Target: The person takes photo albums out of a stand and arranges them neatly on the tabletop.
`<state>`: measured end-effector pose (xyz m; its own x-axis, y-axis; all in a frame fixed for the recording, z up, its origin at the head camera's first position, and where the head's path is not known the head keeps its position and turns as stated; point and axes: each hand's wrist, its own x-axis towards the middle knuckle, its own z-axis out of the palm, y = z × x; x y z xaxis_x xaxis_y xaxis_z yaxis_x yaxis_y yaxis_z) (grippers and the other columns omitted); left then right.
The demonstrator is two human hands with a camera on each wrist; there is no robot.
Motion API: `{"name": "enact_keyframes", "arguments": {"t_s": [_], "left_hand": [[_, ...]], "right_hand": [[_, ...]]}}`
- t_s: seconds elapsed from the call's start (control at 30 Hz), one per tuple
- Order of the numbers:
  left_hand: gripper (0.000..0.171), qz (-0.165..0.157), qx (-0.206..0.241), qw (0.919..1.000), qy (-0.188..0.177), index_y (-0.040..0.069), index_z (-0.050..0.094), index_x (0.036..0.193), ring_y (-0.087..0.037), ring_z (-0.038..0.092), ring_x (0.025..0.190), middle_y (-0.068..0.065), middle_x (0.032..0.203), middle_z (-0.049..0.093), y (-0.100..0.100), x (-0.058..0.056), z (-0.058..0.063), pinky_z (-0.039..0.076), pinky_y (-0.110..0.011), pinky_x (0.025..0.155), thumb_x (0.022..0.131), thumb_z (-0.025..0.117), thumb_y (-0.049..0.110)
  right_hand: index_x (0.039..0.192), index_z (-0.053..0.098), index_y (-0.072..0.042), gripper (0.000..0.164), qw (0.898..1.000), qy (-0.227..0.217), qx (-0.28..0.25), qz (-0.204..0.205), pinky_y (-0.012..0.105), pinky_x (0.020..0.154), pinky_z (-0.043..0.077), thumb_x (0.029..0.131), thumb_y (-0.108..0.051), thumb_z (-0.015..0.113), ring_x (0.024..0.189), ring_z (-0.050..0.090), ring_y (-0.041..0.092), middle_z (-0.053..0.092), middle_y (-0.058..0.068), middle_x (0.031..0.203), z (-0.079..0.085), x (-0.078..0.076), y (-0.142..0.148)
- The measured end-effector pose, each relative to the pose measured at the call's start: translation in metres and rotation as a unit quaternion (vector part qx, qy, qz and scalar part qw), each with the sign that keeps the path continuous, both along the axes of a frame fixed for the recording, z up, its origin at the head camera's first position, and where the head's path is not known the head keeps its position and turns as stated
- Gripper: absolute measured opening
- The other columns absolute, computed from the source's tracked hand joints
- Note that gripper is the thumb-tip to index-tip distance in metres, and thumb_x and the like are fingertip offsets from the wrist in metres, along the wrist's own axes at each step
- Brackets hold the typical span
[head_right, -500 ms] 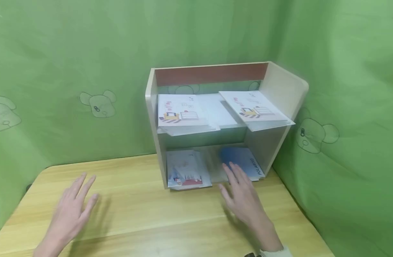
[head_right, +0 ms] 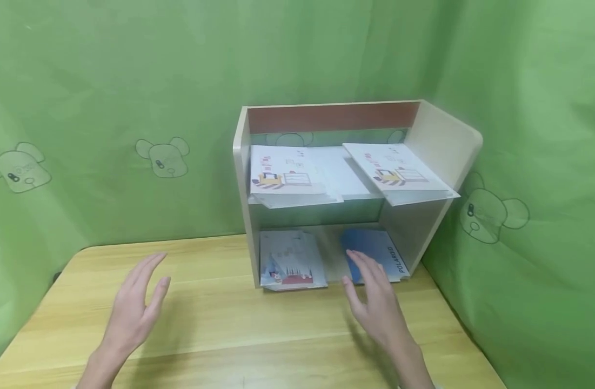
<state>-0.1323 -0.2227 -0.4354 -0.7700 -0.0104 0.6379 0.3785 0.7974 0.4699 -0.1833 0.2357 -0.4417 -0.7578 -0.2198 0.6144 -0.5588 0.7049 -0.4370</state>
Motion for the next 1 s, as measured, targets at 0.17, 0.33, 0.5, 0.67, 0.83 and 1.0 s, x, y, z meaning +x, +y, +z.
{"name": "enact_keyframes", "arguments": {"t_s": [0.17,0.33,0.5,0.67,0.83,1.0], "left_hand": [[0.048,-0.032,0.048,0.9983,0.008,0.011,0.051,0.150,-0.034,0.049,0.136,-0.013,0.148,0.054,0.014,-0.005,0.006,0.040,-0.061,0.111,0.103,0.060,0.015],[0.046,-0.064,0.079,0.9946,0.022,0.009,0.053,0.148,-0.031,0.055,0.130,-0.011,0.145,0.058,0.027,-0.009,0.013,0.044,-0.050,0.111,0.102,0.060,0.011],[0.044,-0.095,0.127,0.9872,0.017,0.010,0.055,0.146,-0.026,0.057,0.127,-0.007,0.141,0.061,0.039,-0.012,0.020,0.041,-0.028,0.112,0.103,0.058,0.008],[0.043,-0.122,0.168,0.9780,0.020,0.014,0.055,0.146,-0.025,0.059,0.125,-0.003,0.138,0.063,0.049,-0.016,0.024,0.044,-0.028,0.110,0.104,0.057,0.006],[0.043,-0.133,0.191,0.9721,0.024,0.015,0.055,0.146,-0.028,0.062,0.121,-0.004,0.134,0.066,0.060,-0.021,0.026,0.047,-0.027,0.108,0.104,0.056,0.005],[0.041,-0.146,0.217,0.9650,0.015,0.014,0.054,0.145,-0.028,0.062,0.121,-0.002,0.133,0.066,0.069,-0.025,0.031,0.050,-0.034,0.106,0.105,0.055,0.008]], "right_hand": [[0.149,0.053,-0.011,0.058,0.998,0.036,-0.043,0.019,0.020,0.117,0.032,0.094,-0.005,0.070,0.131,0.053,0.032,0.056,0.010,0.147,0.006,0.000,0.000],[0.146,0.055,-0.006,0.055,0.996,0.029,-0.082,0.035,0.017,0.109,0.041,0.093,0.001,0.069,0.128,0.055,0.022,0.059,0.011,0.143,0.013,-0.001,-0.001],[0.145,0.055,-0.003,0.054,0.989,0.019,-0.131,0.063,0.022,0.108,0.046,0.093,0.006,0.067,0.129,0.056,0.019,0.060,0.016,0.141,0.019,-0.003,-0.004],[0.145,0.054,-0.004,0.054,0.984,0.017,-0.160,0.074,0.023,0.107,0.048,0.093,0.008,0.066,0.126,0.059,0.023,0.061,0.015,0.139,0.025,-0.006,-0.010],[0.146,0.053,-0.006,0.053,0.982,0.007,-0.175,0.069,0.023,0.106,0.049,0.095,0.005,0.066,0.126,0.058,0.022,0.061,0.009,0.138,0.031,-0.008,-0.017],[0.144,0.054,-0.004,0.050,0.977,0.014,-0.198,0.077,0.024,0.106,0.049,0.096,0.005,0.065,0.125,0.058,0.028,0.062,0.013,0.136,0.037,-0.013,-0.021]]}}
